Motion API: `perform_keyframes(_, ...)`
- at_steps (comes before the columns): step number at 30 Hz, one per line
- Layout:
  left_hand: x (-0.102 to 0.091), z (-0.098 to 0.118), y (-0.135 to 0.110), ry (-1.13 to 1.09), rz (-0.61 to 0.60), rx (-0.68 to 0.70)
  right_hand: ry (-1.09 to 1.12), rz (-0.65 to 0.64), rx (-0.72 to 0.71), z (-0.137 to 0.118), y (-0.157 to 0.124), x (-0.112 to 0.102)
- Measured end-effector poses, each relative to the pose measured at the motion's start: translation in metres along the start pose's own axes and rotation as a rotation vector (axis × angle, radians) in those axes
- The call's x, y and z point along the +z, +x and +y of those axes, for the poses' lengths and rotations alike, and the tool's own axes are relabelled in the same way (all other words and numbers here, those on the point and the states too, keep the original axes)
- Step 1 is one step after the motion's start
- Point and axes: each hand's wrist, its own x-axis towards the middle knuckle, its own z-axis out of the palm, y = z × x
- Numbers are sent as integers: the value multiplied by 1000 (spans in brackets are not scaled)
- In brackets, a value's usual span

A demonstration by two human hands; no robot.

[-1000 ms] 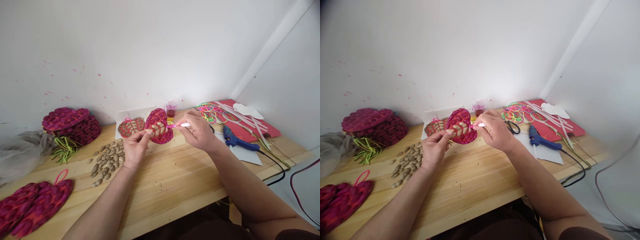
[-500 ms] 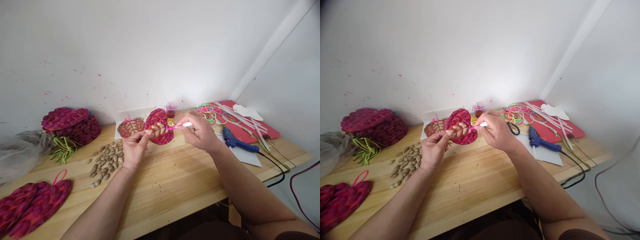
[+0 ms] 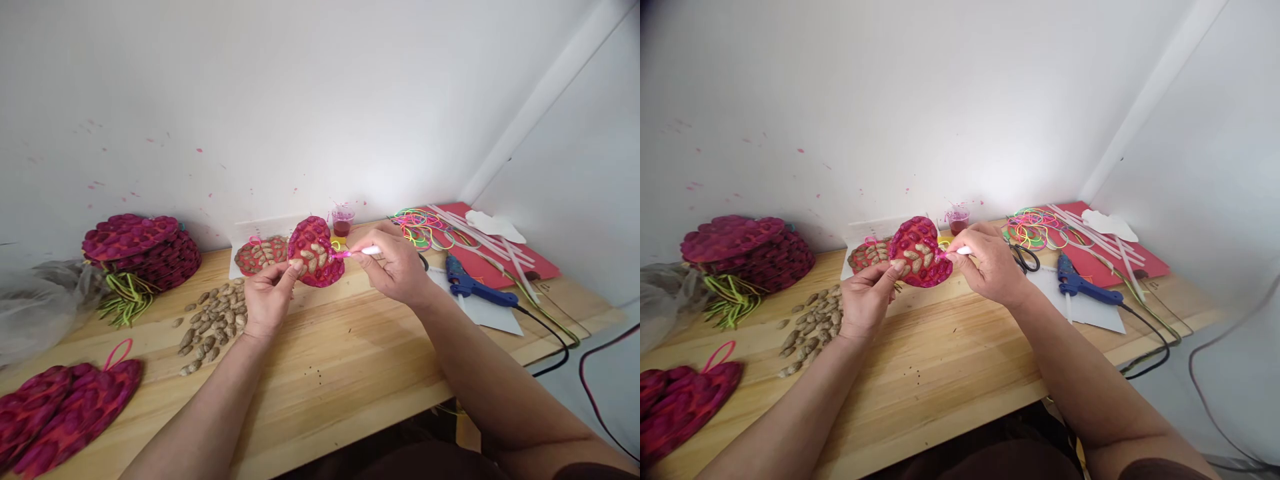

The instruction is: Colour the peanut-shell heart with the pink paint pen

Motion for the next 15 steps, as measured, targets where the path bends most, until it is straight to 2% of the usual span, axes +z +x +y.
perform_keyframes(11,5,5,-2,-9,17,-20,-30,-77,-28,-2,-3,3)
perform_keyframes(15,5,3,0,-28,22,-38,-29,-65,-36,-2,-3,4)
